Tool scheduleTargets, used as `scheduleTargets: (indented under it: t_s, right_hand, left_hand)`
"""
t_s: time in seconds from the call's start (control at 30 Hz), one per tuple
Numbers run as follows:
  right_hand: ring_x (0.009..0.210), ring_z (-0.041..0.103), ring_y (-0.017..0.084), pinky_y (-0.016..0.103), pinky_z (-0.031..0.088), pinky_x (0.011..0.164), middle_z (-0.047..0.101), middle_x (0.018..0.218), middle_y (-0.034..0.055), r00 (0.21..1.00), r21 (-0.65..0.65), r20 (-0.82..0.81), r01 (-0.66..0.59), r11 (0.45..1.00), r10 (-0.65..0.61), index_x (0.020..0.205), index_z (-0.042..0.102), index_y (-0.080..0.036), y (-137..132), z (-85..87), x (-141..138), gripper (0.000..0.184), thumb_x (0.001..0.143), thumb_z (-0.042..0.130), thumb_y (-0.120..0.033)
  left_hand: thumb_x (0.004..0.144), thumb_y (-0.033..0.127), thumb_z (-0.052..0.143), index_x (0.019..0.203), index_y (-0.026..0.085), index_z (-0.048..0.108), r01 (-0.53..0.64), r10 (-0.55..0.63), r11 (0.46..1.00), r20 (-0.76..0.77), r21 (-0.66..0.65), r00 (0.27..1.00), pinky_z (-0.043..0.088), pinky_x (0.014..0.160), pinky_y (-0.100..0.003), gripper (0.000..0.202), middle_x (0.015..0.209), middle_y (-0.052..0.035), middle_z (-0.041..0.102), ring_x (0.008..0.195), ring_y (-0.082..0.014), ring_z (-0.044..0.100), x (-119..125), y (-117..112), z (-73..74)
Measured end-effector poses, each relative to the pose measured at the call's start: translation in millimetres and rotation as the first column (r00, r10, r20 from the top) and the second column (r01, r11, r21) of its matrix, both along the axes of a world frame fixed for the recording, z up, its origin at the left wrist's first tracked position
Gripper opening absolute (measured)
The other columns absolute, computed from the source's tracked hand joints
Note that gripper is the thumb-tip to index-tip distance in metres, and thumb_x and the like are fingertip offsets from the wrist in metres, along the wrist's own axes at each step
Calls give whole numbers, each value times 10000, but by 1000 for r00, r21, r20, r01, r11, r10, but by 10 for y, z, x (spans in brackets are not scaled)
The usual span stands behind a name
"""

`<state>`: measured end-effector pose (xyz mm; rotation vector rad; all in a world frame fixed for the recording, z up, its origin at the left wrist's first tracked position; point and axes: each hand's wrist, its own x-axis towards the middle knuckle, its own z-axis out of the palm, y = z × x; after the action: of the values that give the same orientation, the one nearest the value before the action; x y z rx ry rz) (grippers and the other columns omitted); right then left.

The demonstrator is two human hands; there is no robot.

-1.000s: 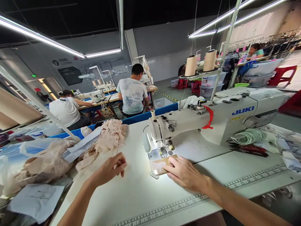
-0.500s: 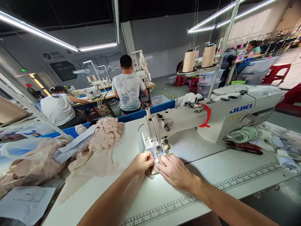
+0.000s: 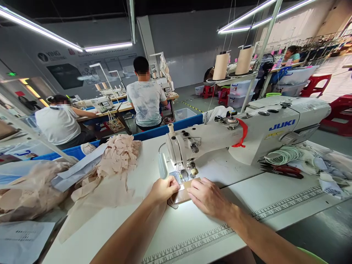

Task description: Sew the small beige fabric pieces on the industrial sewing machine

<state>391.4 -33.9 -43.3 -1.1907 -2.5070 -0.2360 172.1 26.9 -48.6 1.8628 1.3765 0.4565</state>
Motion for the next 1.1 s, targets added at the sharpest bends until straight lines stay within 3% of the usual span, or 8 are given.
scheduleTargets:
  t_s: [0.33,0.43,0.5,0.6,0.67,0.77,0.9,1.1]
  right_hand:
    - [691,449,185,346,328,665,620,862,28,995,18,-88,-41,999,42,950,648,-214,49,-76,-65,133,940,527,-161]
    - [729,476,194,350,315,678,630,878,33,998,25,-34,-47,999,48,985,656,-202,57,-107,-104,142,932,531,-160]
    - [766,492,199,352,320,696,641,905,40,999,11,-7,-51,999,52,1007,654,-189,56,-126,-122,151,924,535,-151]
    - [795,501,200,355,333,719,639,910,45,999,-20,2,-42,999,42,919,650,-180,47,-133,-134,128,928,526,-149]
    - [791,502,199,357,337,722,637,895,45,999,-26,-7,-32,999,32,907,659,-180,39,-127,-135,151,941,514,-154]
    - [766,500,195,357,330,700,643,894,42,999,-14,-23,-24,1000,24,1056,683,-183,26,-114,-136,192,950,525,-170]
    - [749,498,189,352,338,692,648,900,47,999,-1,-39,-24,1000,24,1143,679,-184,24,-101,-139,254,978,486,-180]
    - [675,489,171,350,344,698,650,844,33,993,10,-83,90,996,-89,921,682,-206,138,-84,-86,240,984,457,-150]
  left_hand:
    - [837,332,559,756,215,586,-48,46,999,-156,-10,987,428,701,-283,144,801,10,699,777,-177,621,82,-80,180]
    - [865,304,548,801,215,598,-3,36,991,-241,135,970,445,712,-299,120,856,-10,711,803,-194,636,83,-123,168]
    - [891,242,501,863,206,613,99,15,928,-300,358,954,470,731,-318,120,922,-47,708,849,-214,640,87,-203,142]
    - [927,142,393,906,189,626,300,-70,707,-359,641,931,517,730,-335,238,944,-85,688,842,-222,623,104,-390,76]
    - [934,102,363,946,168,633,364,-104,583,-377,727,920,551,714,-335,278,948,-94,688,814,-216,618,124,-520,17]
    - [917,70,379,1084,103,626,386,-60,476,-408,790,911,602,777,-358,300,1007,-125,703,863,-230,643,153,-648,-71]
    - [899,76,399,1099,51,635,434,-6,407,-473,804,881,623,834,-385,310,982,-147,706,881,-254,657,163,-654,-134]
    - [905,98,407,1101,63,645,388,-39,430,-413,815,910,637,820,-348,310,1022,-143,707,922,-243,654,107,-458,-165]
